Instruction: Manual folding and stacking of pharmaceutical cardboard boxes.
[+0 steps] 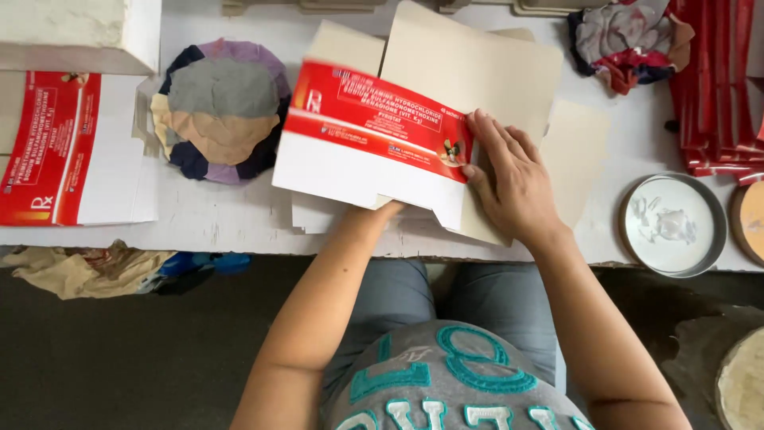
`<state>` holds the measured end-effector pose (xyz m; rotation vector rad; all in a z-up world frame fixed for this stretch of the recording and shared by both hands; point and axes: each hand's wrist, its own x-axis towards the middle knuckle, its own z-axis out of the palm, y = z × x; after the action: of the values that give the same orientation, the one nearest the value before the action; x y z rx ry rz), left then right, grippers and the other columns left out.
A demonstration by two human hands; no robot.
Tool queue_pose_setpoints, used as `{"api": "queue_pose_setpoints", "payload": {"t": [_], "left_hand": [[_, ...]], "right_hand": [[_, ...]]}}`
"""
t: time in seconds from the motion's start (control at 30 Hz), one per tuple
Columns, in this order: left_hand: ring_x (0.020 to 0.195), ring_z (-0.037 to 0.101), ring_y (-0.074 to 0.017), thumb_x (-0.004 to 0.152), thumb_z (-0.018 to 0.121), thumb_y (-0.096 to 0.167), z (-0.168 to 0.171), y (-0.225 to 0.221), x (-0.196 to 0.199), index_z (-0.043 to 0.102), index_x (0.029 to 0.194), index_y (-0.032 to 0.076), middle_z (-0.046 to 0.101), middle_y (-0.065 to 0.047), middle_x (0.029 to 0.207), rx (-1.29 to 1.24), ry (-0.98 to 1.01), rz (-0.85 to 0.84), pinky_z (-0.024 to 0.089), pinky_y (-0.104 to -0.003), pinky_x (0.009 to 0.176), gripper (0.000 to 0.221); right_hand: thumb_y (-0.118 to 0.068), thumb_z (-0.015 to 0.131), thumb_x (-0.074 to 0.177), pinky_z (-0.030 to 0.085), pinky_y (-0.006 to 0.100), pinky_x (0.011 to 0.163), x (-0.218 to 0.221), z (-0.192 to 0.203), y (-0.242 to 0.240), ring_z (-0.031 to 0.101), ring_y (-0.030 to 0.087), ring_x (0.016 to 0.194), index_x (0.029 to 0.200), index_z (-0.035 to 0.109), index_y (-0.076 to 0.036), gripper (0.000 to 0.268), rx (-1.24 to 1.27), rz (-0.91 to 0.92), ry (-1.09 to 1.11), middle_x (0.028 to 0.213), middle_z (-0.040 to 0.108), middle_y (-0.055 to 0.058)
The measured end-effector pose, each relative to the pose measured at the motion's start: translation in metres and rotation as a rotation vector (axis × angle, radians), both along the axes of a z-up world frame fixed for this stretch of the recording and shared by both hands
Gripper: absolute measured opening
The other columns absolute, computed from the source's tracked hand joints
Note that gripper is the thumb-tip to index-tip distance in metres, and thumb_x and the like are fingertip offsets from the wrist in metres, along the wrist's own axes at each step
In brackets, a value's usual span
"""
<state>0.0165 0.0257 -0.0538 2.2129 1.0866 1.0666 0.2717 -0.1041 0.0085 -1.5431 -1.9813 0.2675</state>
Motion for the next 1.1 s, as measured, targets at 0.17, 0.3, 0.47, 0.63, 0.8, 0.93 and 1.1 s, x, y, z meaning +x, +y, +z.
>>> {"api": "queue_pose_setpoints", "payload": {"t": [0.17, 0.3, 0.47, 0.63, 0.8, 0.93, 1.1], "left_hand": [[0.126, 0.064, -0.0202, 0.110, 0.057, 0.026, 0.033, 0.020, -0.049, 0.064, 0.141, 0.009, 0.068, -0.007, 0.137, -0.055, -0.200, 0.050, 0.048, -0.037, 0.110, 0.035], [0.122, 0.069, -0.0192, 0.116, 0.056, 0.016, 0.069, 0.026, -0.070, 0.066, 0.139, 0.006, 0.072, -0.009, 0.134, -0.090, -0.333, 0.077, 0.055, -0.031, 0.109, 0.027], [0.133, 0.061, -0.0233, 0.109, 0.063, 0.017, 0.088, -0.021, -0.030, 0.065, 0.139, 0.006, 0.064, -0.010, 0.145, -0.126, 0.078, 0.050, 0.048, -0.037, 0.114, 0.032], [0.148, 0.046, -0.0277, 0.108, 0.067, 0.025, 0.057, -0.026, -0.019, 0.066, 0.140, 0.007, 0.054, -0.008, 0.156, 0.094, 0.388, 0.060, 0.032, -0.045, 0.126, 0.037], [0.152, 0.040, -0.0280, 0.109, 0.063, 0.037, 0.052, -0.026, -0.024, 0.063, 0.143, 0.010, 0.048, -0.007, 0.161, 0.102, 0.449, 0.061, 0.025, -0.048, 0.128, 0.043], [0.154, 0.034, -0.0288, 0.111, 0.056, 0.043, 0.050, -0.023, -0.025, 0.056, 0.150, 0.011, 0.042, -0.009, 0.165, 0.119, 0.528, -0.006, 0.019, -0.050, 0.129, 0.051], [0.156, 0.029, -0.0292, 0.108, 0.052, 0.048, 0.051, -0.019, -0.025, 0.051, 0.155, 0.012, 0.037, -0.010, 0.167, 0.094, 0.574, -0.065, 0.015, -0.051, 0.129, 0.059]], "right_hand": [[-0.040, 0.078, 0.093, 0.037, 0.048, 0.123, 0.000, 0.001, -0.006, 0.056, 0.029, 0.141, 0.160, 0.032, -0.005, 0.089, 0.019, -0.012, -0.069, 0.156, 0.056, 0.011], [-0.050, 0.085, 0.083, 0.037, 0.047, 0.123, 0.005, -0.004, -0.005, 0.055, 0.030, 0.143, 0.160, 0.031, -0.006, 0.104, 0.079, 0.028, -0.082, 0.153, 0.057, 0.009], [-0.053, 0.087, 0.081, 0.036, 0.047, 0.125, 0.008, -0.007, -0.005, 0.055, 0.031, 0.143, 0.162, 0.030, -0.005, 0.110, 0.077, 0.074, -0.110, 0.154, 0.059, 0.010], [-0.052, 0.088, 0.077, 0.036, 0.047, 0.125, 0.008, 0.001, -0.004, 0.057, 0.031, 0.139, 0.161, 0.029, -0.006, 0.112, 0.025, 0.081, -0.101, 0.152, 0.060, 0.010], [-0.053, 0.090, 0.076, 0.036, 0.048, 0.124, 0.007, -0.001, -0.003, 0.058, 0.032, 0.137, 0.161, 0.030, -0.007, 0.114, 0.008, 0.089, -0.111, 0.151, 0.060, 0.010], [-0.056, 0.089, 0.073, 0.037, 0.048, 0.125, 0.007, -0.002, -0.005, 0.059, 0.030, 0.136, 0.161, 0.029, -0.007, 0.118, 0.031, 0.072, -0.094, 0.151, 0.061, 0.008], [-0.057, 0.089, 0.074, 0.037, 0.048, 0.125, 0.007, -0.002, -0.005, 0.061, 0.027, 0.135, 0.161, 0.029, -0.008, 0.117, 0.051, 0.081, -0.054, 0.151, 0.061, 0.007]]}}
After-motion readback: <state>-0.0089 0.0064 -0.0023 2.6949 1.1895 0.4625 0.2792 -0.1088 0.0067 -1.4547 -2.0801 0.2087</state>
